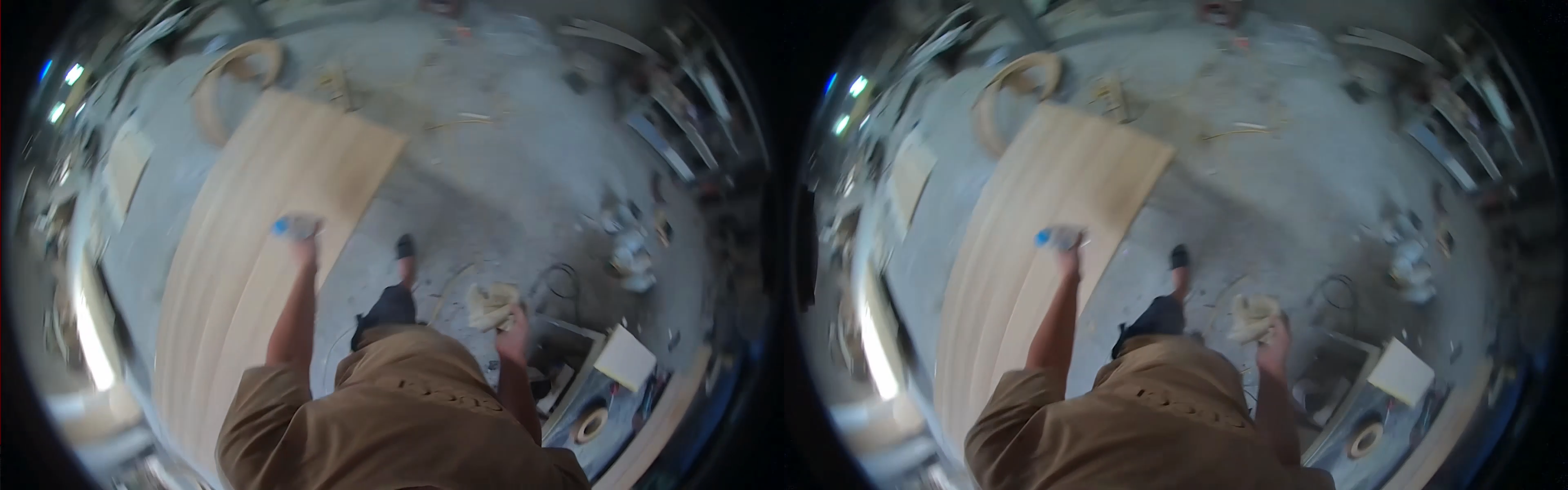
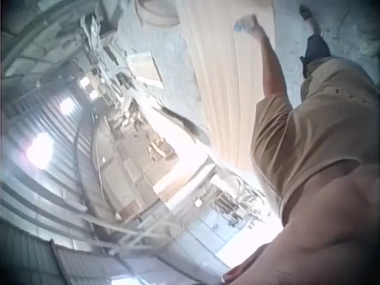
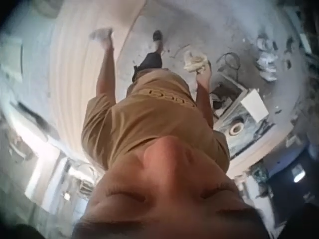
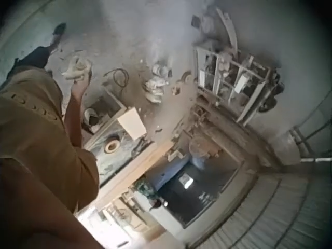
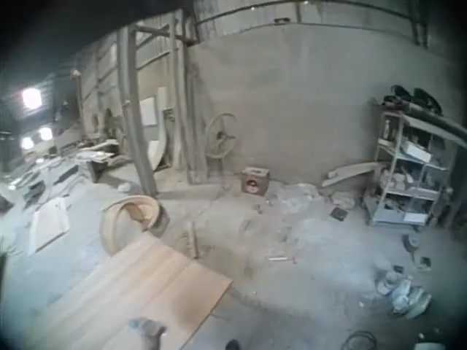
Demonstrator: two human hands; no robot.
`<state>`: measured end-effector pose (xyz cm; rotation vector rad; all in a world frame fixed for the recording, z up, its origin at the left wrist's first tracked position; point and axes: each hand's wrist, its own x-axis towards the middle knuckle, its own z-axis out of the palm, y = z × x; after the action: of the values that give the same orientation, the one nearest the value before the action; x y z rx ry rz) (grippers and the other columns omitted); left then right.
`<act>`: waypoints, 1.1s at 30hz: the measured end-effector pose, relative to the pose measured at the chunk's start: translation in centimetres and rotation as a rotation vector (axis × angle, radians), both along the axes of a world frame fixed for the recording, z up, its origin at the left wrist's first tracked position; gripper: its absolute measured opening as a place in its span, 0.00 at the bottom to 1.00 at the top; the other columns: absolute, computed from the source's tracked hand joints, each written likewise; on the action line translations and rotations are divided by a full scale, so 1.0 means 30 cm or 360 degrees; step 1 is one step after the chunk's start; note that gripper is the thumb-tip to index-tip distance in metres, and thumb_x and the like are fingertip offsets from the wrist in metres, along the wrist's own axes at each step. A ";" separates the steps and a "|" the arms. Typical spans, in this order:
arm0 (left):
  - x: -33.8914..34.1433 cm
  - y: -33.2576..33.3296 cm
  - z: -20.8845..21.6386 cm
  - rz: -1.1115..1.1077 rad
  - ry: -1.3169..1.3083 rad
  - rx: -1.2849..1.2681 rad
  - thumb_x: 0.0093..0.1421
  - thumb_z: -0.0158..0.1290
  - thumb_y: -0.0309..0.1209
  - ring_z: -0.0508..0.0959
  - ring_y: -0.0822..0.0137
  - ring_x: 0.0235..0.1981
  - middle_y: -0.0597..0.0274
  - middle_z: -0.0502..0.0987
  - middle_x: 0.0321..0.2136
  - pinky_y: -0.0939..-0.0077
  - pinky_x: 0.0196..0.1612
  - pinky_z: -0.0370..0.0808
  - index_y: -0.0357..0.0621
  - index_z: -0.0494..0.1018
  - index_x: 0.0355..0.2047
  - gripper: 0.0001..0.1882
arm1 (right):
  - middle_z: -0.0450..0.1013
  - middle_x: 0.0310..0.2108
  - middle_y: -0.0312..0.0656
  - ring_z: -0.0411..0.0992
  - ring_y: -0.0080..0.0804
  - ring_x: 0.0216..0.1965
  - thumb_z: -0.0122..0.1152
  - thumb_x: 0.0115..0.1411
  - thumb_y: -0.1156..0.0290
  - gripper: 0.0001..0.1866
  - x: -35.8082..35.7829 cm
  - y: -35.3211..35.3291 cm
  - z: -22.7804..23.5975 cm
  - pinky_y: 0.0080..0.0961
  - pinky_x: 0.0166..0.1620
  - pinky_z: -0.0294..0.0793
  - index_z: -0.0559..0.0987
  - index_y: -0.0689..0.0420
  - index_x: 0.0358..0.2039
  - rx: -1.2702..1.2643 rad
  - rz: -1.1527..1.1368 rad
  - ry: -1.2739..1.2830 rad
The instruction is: Wiping a large wooden tabletop with a cloth and water.
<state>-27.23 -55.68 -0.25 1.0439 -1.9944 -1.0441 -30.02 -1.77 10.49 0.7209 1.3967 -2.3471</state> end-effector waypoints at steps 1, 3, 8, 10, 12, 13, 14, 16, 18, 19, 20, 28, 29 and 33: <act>0.054 -0.191 -0.076 -0.0210 0.0092 0.0319 0.70 0.56 0.36 0.74 0.66 0.42 0.65 0.73 0.39 0.64 0.54 0.74 0.47 0.70 0.49 0.12 | 0.77 0.53 0.50 0.76 0.46 0.57 0.61 0.58 0.77 0.20 -0.014 -0.019 -0.026 0.39 0.62 0.73 0.78 0.60 0.52 0.0877 0.0387 0.0572; 0.204 -0.493 -0.197 -0.0250 -0.0367 -0.0057 0.74 0.49 0.40 0.78 0.57 0.52 0.53 0.80 0.50 0.59 0.59 0.74 0.41 0.76 0.57 0.20 | 0.78 0.50 0.55 0.76 0.51 0.57 0.61 0.54 0.84 0.20 -0.078 -0.065 -0.010 0.40 0.62 0.72 0.80 0.62 0.49 0.1701 0.0730 0.0843; -0.179 -0.400 -0.284 0.0039 -0.0758 0.0523 0.72 0.54 0.38 0.70 0.59 0.65 0.54 0.69 0.68 0.57 0.69 0.67 0.41 0.63 0.71 0.30 | 0.76 0.53 0.58 0.69 0.59 0.62 0.55 0.55 0.80 0.20 -0.265 -0.105 0.127 0.43 0.66 0.66 0.81 0.58 0.49 0.1808 0.0304 0.0860; -0.342 -0.369 -0.284 -0.0201 -0.0725 0.0699 0.72 0.53 0.38 0.70 0.58 0.66 0.53 0.68 0.68 0.56 0.69 0.66 0.41 0.63 0.71 0.30 | 0.72 0.58 0.58 0.66 0.59 0.64 0.56 0.55 0.79 0.19 -0.293 -0.128 0.183 0.44 0.68 0.64 0.81 0.59 0.49 0.2049 0.0267 0.0705; -0.416 -0.361 -0.276 -0.0378 -0.0706 0.0870 0.72 0.52 0.38 0.70 0.57 0.66 0.53 0.68 0.68 0.54 0.69 0.66 0.42 0.63 0.71 0.30 | 0.72 0.59 0.57 0.66 0.59 0.64 0.54 0.58 0.77 0.18 -0.339 -0.168 0.286 0.45 0.68 0.64 0.81 0.58 0.49 0.0910 -0.0225 0.0002; -0.410 -0.358 -0.271 -0.0443 -0.0706 0.0960 0.73 0.52 0.38 0.70 0.57 0.66 0.53 0.68 0.68 0.53 0.70 0.65 0.42 0.63 0.71 0.30 | 0.75 0.57 0.57 0.66 0.58 0.65 0.52 0.64 0.69 0.17 -0.338 -0.185 0.307 0.46 0.69 0.63 0.81 0.58 0.50 0.0968 -0.0271 0.0022; -0.395 -0.356 -0.264 -0.0500 -0.0704 0.1049 0.73 0.51 0.38 0.70 0.56 0.66 0.53 0.68 0.68 0.52 0.70 0.65 0.42 0.62 0.71 0.30 | 0.75 0.57 0.57 0.66 0.58 0.65 0.52 0.64 0.69 0.17 -0.336 -0.189 0.289 0.46 0.69 0.63 0.81 0.58 0.50 0.0966 -0.0307 0.0016; -0.316 -0.380 -0.242 -0.0579 -0.0693 0.1219 0.73 0.50 0.39 0.70 0.55 0.66 0.52 0.68 0.68 0.51 0.70 0.64 0.43 0.62 0.71 0.29 | 0.77 0.43 0.38 0.74 0.27 0.45 0.64 0.61 0.73 0.16 -0.340 -0.202 0.254 0.25 0.50 0.73 0.76 0.58 0.50 0.0672 -0.0422 0.0282; -0.225 -0.395 -0.217 -0.0648 -0.0667 0.1389 0.73 0.50 0.39 0.70 0.55 0.66 0.52 0.68 0.68 0.49 0.70 0.64 0.44 0.62 0.71 0.29 | 0.77 0.44 0.38 0.74 0.27 0.47 0.65 0.61 0.73 0.16 -0.353 -0.195 0.247 0.25 0.52 0.73 0.77 0.59 0.49 0.0543 -0.0448 0.0234; -0.221 -0.359 -0.200 -0.0708 -0.0653 0.1488 0.74 0.49 0.39 0.70 0.54 0.66 0.51 0.68 0.68 0.48 0.70 0.63 0.44 0.62 0.71 0.29 | 0.75 0.51 0.46 0.72 0.41 0.54 0.57 0.65 0.66 0.17 -0.350 -0.157 0.186 0.34 0.61 0.66 0.79 0.60 0.51 0.0864 -0.0236 0.0498; -0.209 -0.352 -0.184 -0.0756 -0.0633 0.1568 0.74 0.49 0.39 0.70 0.54 0.66 0.51 0.67 0.68 0.47 0.71 0.63 0.44 0.61 0.71 0.29 | 0.74 0.59 0.54 0.70 0.55 0.61 0.48 0.69 0.59 0.22 -0.363 -0.139 0.150 0.42 0.70 0.60 0.80 0.61 0.52 0.1165 -0.0011 0.0764; -0.364 -0.124 -0.203 -0.1422 -0.0613 0.2236 0.75 0.46 0.39 0.69 0.50 0.67 0.50 0.67 0.68 0.40 0.72 0.60 0.46 0.60 0.72 0.28 | 0.72 0.58 0.42 0.70 0.32 0.60 0.62 0.67 0.67 0.23 -0.481 -0.099 0.347 0.29 0.62 0.70 0.76 0.57 0.61 0.0217 -0.0586 0.0172; -0.442 -0.042 -0.217 -0.1557 -0.0628 0.2317 0.75 0.45 0.39 0.69 0.50 0.67 0.49 0.66 0.68 0.40 0.72 0.60 0.47 0.60 0.72 0.27 | 0.73 0.56 0.41 0.71 0.30 0.58 0.62 0.67 0.68 0.22 -0.479 -0.080 0.318 0.28 0.60 0.71 0.76 0.57 0.60 0.0414 -0.0512 0.0133; -0.850 0.628 0.103 -0.1885 -0.1176 0.2062 0.76 0.42 0.40 0.71 0.49 0.65 0.46 0.68 0.65 0.46 0.65 0.69 0.47 0.57 0.72 0.28 | 0.80 0.42 0.32 0.76 0.21 0.42 0.67 0.62 0.69 0.23 -0.483 0.009 0.234 0.24 0.45 0.76 0.79 0.52 0.58 -0.0206 -0.0624 0.0693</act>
<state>-52.72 -36.84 2.84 0.7090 -2.4604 -3.2412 -44.51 -1.50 17.52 0.4994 1.3375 -3.0138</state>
